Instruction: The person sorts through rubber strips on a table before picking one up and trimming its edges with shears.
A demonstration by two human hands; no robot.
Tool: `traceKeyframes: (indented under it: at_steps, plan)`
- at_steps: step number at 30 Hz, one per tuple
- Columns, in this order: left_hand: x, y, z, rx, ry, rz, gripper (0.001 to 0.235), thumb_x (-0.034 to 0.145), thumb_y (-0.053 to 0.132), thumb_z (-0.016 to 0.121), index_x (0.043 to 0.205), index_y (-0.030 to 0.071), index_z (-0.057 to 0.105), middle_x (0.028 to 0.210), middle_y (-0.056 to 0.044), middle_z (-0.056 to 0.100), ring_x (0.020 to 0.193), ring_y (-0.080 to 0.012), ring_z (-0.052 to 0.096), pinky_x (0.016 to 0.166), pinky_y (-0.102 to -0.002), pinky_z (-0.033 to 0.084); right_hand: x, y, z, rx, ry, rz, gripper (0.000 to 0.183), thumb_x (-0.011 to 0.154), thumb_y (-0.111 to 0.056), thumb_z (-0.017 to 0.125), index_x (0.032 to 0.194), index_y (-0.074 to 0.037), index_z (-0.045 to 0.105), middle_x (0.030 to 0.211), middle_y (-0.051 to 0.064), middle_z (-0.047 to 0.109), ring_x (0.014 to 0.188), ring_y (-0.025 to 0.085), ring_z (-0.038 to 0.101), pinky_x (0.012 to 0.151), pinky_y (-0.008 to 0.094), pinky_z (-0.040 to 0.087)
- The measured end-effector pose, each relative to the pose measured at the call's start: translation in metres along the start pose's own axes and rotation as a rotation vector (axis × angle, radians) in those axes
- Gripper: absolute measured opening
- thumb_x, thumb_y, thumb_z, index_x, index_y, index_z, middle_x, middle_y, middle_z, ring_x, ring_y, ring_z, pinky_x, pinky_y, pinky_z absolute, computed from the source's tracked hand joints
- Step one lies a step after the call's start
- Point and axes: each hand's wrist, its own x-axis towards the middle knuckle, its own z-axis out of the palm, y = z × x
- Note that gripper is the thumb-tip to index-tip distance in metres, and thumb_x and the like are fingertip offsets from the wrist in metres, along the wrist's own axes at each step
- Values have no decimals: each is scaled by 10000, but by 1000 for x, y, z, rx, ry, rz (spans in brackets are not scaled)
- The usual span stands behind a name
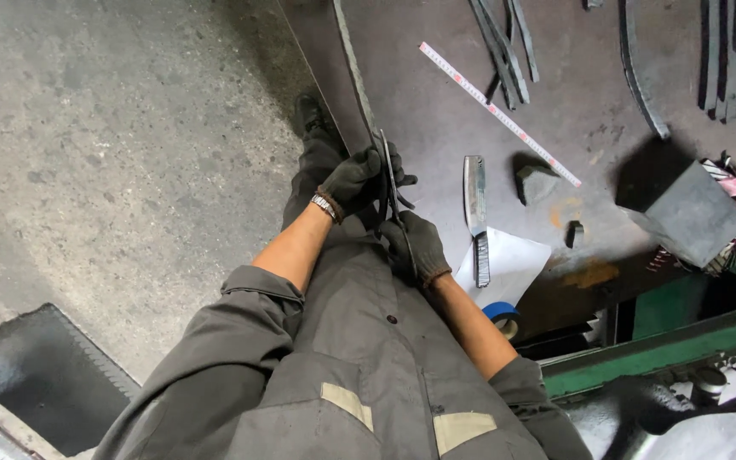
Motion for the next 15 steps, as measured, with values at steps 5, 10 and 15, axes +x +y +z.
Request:
traceKeyframes:
  at_steps: [5,10,15]
  plan:
    - [-2,7,-6,41,0,-28,404,1006,334,682,1298,70,595,1095,-35,632,1078,-215,631,1191,-618,438,2,1,4,115,-24,232,255,816,-292,741,913,-58,712,782,196,688,672,362,686,588,443,532]
    - [-2,20,-15,228,-24,-42,463,999,366,683,1308,29,611,1131,-66,665,1112,-238,656,1149,-578,466,-1,3,10,344,7,517,331,827,-303,682,814,25,714,654,220,681,587,352,713,558,435,535]
    - [6,25,-11,198,170,-50,519,990,390,679,1325,12,560,1138,-100,671,1116,-269,674,949,-479,471,2,-1,-1,303,-34,567,341,856,-332,693,883,7,713,701,219,692,628,356,708,590,431,541]
